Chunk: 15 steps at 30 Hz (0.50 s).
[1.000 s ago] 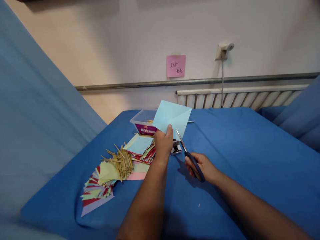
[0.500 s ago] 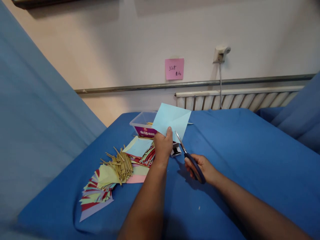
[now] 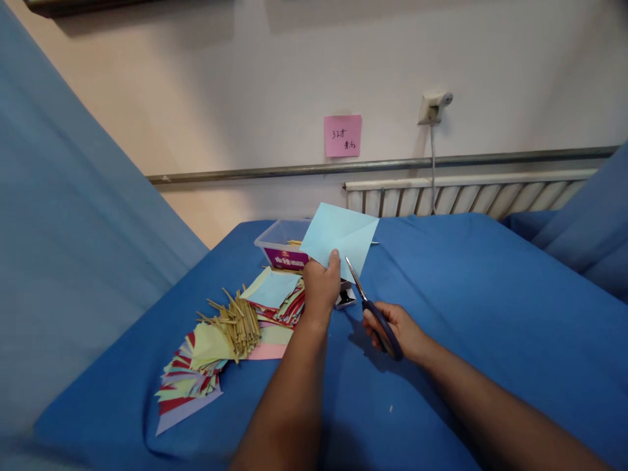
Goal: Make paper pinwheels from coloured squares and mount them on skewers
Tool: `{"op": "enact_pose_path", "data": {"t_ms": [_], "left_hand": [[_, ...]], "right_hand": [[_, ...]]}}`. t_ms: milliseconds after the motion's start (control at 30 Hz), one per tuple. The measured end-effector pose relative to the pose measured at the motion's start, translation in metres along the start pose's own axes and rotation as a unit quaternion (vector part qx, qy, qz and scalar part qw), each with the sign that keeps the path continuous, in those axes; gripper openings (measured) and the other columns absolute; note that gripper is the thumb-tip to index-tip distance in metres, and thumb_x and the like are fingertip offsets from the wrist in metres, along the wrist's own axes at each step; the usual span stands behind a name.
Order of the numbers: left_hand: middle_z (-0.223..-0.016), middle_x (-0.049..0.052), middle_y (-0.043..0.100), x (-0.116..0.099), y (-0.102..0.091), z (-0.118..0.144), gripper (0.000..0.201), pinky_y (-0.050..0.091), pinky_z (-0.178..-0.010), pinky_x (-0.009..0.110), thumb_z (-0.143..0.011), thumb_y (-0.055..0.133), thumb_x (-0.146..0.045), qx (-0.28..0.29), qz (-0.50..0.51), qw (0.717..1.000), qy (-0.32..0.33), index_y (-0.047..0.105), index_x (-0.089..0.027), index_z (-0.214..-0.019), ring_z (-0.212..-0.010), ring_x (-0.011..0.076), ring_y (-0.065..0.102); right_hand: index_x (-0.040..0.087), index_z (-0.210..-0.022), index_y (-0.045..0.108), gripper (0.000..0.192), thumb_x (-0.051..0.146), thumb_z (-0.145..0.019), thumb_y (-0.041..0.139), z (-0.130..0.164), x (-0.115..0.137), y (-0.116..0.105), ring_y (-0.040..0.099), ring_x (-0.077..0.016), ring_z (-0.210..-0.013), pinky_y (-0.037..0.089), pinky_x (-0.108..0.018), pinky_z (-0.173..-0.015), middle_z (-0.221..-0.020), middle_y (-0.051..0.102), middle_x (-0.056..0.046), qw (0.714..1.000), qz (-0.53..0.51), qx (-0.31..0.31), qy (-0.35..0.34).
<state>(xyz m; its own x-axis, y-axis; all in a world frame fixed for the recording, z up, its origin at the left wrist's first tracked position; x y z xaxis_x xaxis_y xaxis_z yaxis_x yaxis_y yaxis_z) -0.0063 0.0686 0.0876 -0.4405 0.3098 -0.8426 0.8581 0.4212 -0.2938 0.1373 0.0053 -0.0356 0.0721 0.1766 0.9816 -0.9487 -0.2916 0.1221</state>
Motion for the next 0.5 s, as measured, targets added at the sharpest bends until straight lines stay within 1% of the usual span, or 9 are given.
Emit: {"op": "enact_pose_path", "data": {"t_ms": [200,333,500], "left_hand": [[-0.095,0.011,0.075,-0.0027,-0.0008,0.0004,0.028,0.05,-0.09,0.035,-0.085,0.057,-0.036,-0.002,-0.002,1.0,0.005,0.071,-0.014,-0.095,-0.095,0.0257,0.069],[-0.092,0.012,0.075,-0.0018,-0.0016,0.0004,0.027,0.05,-0.09,0.035,-0.084,0.058,-0.035,-0.005,0.002,1.0,-0.005,0.071,-0.014,-0.093,-0.093,0.0259,0.07],[-0.092,0.012,0.075,-0.0009,-0.0019,0.0004,0.027,0.051,-0.089,0.035,-0.084,0.057,-0.035,-0.005,-0.006,1.0,-0.014,0.072,-0.013,-0.092,-0.092,0.0262,0.07]], "right_hand": [[0.018,-0.072,0.055,0.051,0.068,-0.071,0.064,0.0013,0.0031,-0.0005,0.049,-0.0086,-0.042,0.04,-0.021,-0.04,-0.055,0.053,0.004,1.0,-0.001,-0.008,0.008],[0.018,-0.073,0.055,0.052,0.07,-0.071,0.064,0.0016,0.0038,-0.0008,0.05,-0.0092,-0.043,0.04,-0.022,-0.04,-0.056,0.054,0.003,1.0,0.007,-0.001,0.001],[0.018,-0.072,0.054,0.052,0.069,-0.071,0.064,0.0033,0.0053,-0.0005,0.049,-0.009,-0.041,0.038,-0.022,-0.039,-0.056,0.054,0.003,1.0,0.011,-0.012,0.007]]}}
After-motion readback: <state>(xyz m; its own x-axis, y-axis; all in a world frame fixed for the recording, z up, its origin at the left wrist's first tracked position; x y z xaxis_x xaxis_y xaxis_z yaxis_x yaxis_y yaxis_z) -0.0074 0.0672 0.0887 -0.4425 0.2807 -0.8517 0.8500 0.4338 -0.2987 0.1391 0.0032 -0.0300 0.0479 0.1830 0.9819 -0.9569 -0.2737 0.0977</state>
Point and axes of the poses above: each hand's wrist, its own z-axis away from the middle knuckle, its own y-axis out of the palm, x = y × z, the point moved 8 cm from there along -z, towards the middle knuckle
